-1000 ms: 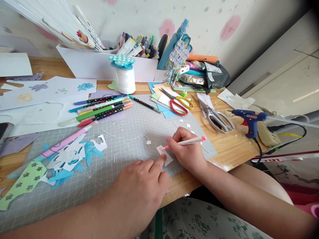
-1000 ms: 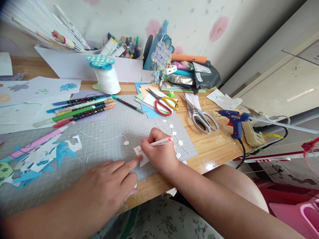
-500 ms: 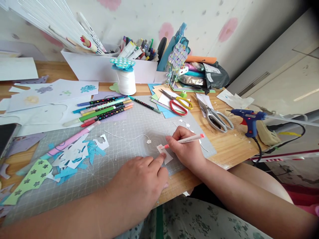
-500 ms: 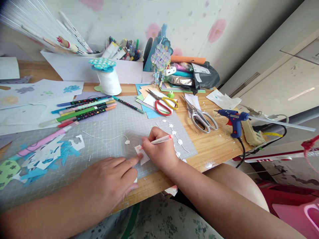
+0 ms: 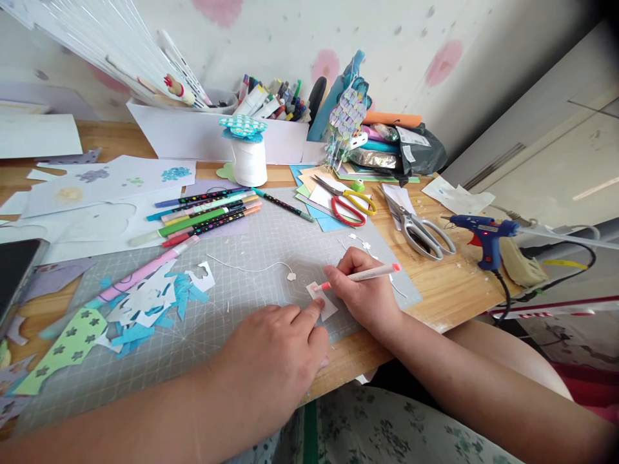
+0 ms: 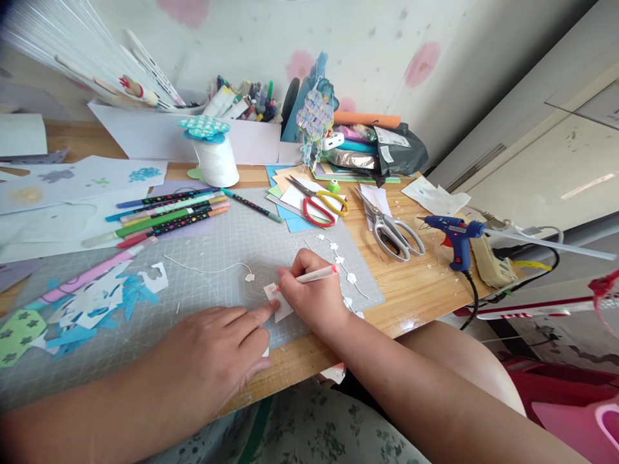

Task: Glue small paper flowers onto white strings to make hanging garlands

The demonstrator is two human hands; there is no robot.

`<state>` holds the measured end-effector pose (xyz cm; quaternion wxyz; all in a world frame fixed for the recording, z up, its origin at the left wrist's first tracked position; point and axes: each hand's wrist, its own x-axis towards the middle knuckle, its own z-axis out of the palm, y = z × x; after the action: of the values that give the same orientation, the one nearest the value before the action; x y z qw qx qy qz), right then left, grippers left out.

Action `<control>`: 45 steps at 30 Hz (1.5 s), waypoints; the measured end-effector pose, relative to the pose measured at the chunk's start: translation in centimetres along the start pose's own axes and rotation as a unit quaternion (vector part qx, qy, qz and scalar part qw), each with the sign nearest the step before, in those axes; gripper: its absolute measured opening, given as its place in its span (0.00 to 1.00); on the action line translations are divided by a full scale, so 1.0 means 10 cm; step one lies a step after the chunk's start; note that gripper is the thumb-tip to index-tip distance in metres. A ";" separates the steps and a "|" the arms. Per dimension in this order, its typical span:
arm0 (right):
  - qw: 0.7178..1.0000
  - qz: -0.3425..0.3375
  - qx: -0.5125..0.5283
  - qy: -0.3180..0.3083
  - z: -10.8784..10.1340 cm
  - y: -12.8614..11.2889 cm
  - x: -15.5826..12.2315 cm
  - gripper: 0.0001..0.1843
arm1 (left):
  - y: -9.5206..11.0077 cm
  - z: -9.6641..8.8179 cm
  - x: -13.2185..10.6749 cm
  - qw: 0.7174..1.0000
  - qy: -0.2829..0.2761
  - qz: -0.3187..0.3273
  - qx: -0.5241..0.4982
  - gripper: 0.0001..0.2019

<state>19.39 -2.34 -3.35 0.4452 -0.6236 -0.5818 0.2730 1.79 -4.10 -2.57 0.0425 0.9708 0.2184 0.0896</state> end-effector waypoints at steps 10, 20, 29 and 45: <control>1.000 -0.010 -0.015 -0.007 0.01 0.02 -0.02 0.15 | 0.01 -0.01 0.00 1.000 -0.014 -0.002 -0.005 0.03; 1.000 -0.004 -0.014 -0.011 0.03 0.02 -0.02 0.16 | 0.00 -0.02 0.01 1.000 -0.020 -0.001 -0.004 0.03; 1.000 -0.007 -0.017 -0.006 0.02 0.03 0.00 0.16 | 0.00 -0.02 0.01 1.000 -0.022 -0.004 0.003 0.03; 1.000 -0.002 0.005 -0.001 0.01 0.02 0.01 0.16 | 0.00 -0.04 0.01 1.000 -0.017 -0.005 -0.013 0.05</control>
<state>19.37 -2.24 -3.53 0.4481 -0.6201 -0.5820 0.2758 1.84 -4.07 -2.16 0.0592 0.9704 0.2214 0.0759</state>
